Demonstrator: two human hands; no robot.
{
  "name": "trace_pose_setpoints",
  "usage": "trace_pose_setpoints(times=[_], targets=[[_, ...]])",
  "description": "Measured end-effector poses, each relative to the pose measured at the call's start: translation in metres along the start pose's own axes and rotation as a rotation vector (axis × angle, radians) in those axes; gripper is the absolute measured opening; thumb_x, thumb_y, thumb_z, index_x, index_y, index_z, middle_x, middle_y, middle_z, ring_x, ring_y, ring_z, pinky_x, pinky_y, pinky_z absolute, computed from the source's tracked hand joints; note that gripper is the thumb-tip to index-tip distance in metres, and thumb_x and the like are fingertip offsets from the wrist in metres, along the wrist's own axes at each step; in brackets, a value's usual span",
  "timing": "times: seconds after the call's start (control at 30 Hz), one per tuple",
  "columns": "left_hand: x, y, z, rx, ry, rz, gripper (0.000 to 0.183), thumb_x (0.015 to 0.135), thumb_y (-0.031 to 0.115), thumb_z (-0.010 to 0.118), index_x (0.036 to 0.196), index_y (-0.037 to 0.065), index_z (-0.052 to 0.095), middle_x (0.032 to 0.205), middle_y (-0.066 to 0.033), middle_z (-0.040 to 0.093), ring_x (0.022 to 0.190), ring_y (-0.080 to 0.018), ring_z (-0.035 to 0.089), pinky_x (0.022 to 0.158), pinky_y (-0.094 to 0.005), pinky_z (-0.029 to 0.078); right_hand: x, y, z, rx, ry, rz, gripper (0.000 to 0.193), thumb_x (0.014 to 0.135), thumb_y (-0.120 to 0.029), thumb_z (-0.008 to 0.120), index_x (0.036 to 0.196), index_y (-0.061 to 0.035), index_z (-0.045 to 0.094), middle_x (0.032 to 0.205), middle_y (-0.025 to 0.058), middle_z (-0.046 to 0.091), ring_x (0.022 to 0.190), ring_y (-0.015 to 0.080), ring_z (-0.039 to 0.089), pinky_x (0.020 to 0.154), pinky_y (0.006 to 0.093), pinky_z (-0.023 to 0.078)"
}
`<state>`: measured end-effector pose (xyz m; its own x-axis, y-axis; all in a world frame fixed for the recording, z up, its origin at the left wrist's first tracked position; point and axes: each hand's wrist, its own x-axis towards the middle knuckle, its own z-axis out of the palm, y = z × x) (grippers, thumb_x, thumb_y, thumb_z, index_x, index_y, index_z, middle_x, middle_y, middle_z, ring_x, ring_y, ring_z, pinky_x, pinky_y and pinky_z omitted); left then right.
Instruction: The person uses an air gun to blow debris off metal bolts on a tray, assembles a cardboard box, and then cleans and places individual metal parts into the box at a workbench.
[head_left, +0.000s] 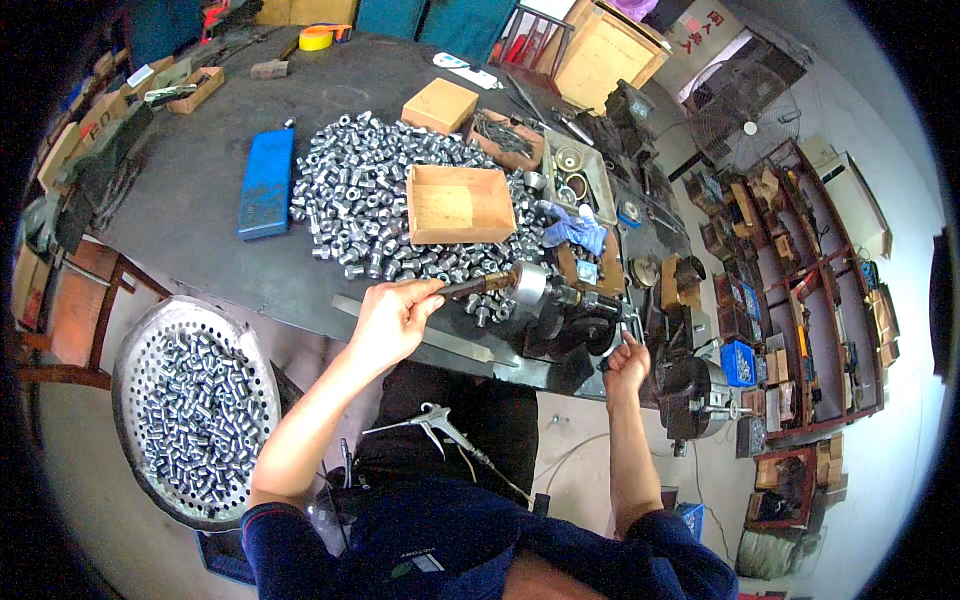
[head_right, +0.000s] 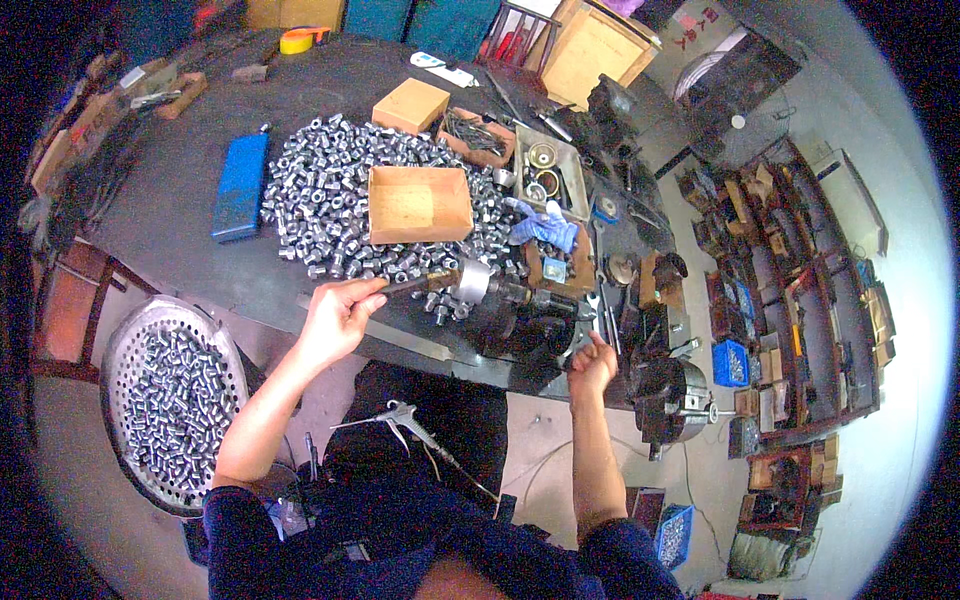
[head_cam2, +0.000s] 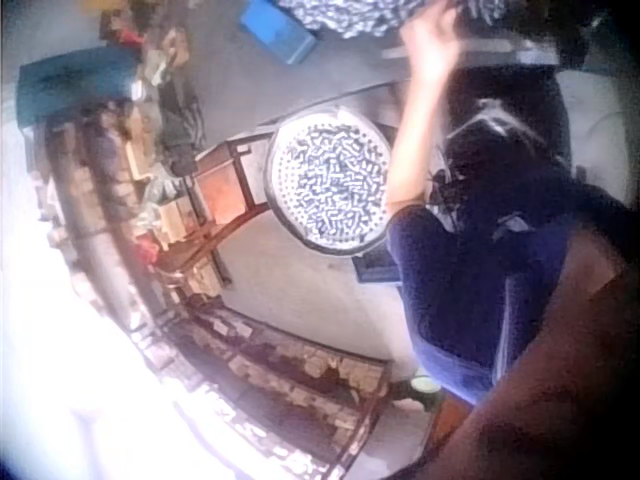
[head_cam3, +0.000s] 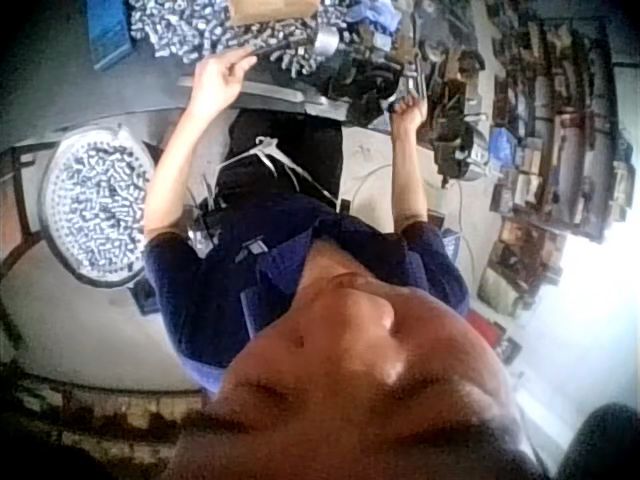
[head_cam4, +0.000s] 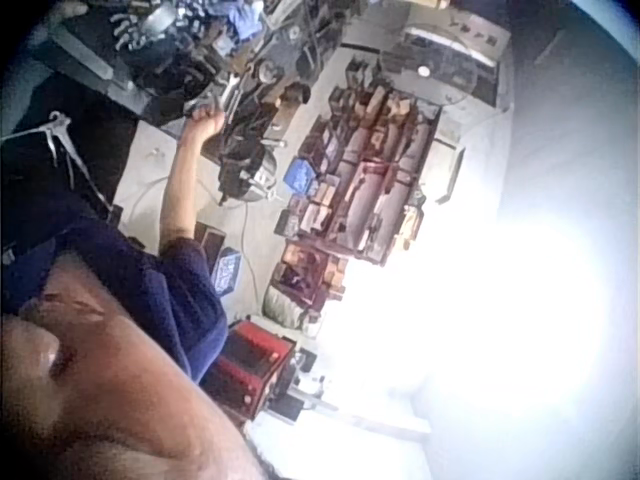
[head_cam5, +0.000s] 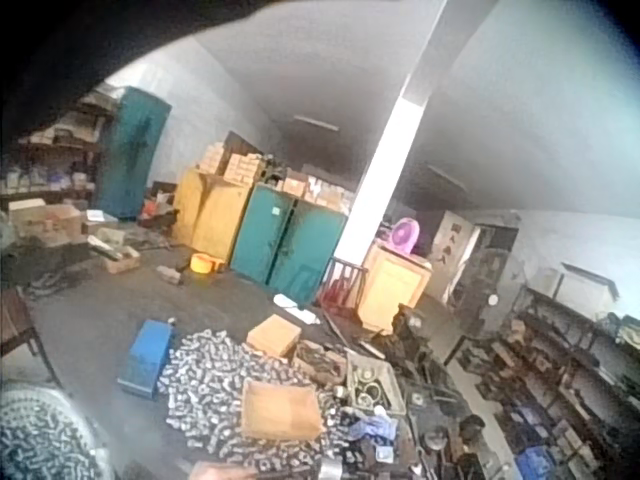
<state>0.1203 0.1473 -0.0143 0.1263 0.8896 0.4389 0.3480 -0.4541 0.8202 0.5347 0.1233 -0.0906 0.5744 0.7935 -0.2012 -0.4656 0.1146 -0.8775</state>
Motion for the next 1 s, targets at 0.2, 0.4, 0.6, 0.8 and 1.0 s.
trace_pose_setpoints(times=[0.2,0.4,0.6,0.8,1.0], targets=[[-0.002,0.009,-0.001,0.046,-0.029,-0.072,0.018,0.076,0.007,0.062,0.093,-0.002,0.063,0.078,-0.0201,0.062,0.062,-0.0267,0.062,0.058,-0.031,0.046,0.07,0.0,0.053,-0.228,-0.014,-0.109,0.028,0.082,-0.021,0.043,0.096,-0.0016,0.058,0.067,0.0,0.051,0.053,0.0111,0.043,0.047,0.0256,0.037],[-0.003,0.006,-0.002,0.062,0.009,-0.007,0.018,0.077,0.008,0.061,0.092,-0.002,0.063,0.077,-0.0205,0.061,0.062,-0.0281,0.062,0.057,-0.0321,0.046,0.023,-0.073,0.091,0.063,-0.151,-0.201,0.026,0.086,-0.016,0.038,0.098,0.0016,0.052,0.058,-0.0041,0.029,0.047,0.0075,0.025,0.041,0.022,0.025],[-0.007,0.012,-0.001,0.083,0.042,-0.08,0.018,0.078,0.009,0.06,0.093,-0.001,0.063,0.075,-0.0204,0.061,0.059,-0.0272,0.06,0.055,-0.0329,0.045,-0.036,-0.045,0.011,0.067,-0.169,-0.158,0.024,0.083,-0.018,0.041,0.094,-0.0004,0.052,0.058,-0.0024,0.033,0.045,0.0077,0.027,0.041,0.0228,0.027],[-0.015,0.003,-0.02,-0.007,0.156,-0.122,0.017,0.081,0.01,0.057,0.094,-0.001,0.062,0.058,-0.0123,0.054,0.049,-0.0183,0.053,0.05,-0.0319,0.043,-0.049,-0.026,-0.01,-0.328,-0.064,-0.397,0.023,0.076,-0.001,0.043,0.092,0.0051,0.057,0.073,0.0041,0.054,0.063,0.0112,0.048,0.064,0.0243,0.043],[-0.021,0.066,-0.002,-0.747,-0.011,-0.234,0.028,0.091,0.017,0.047,0.105,-0.006,0.052,0.066,-0.0054,0.056,0.065,-0.0164,0.058,0.073,-0.0316,0.046,-0.146,-0.067,0.042,-0.577,-0.775,-0.43,0.027,0.071,-0.02,0.059,0.085,0.003,0.062,0.087,0.0121,0.063,0.086,0.021,0.059,0.077,0.0305,0.046]])
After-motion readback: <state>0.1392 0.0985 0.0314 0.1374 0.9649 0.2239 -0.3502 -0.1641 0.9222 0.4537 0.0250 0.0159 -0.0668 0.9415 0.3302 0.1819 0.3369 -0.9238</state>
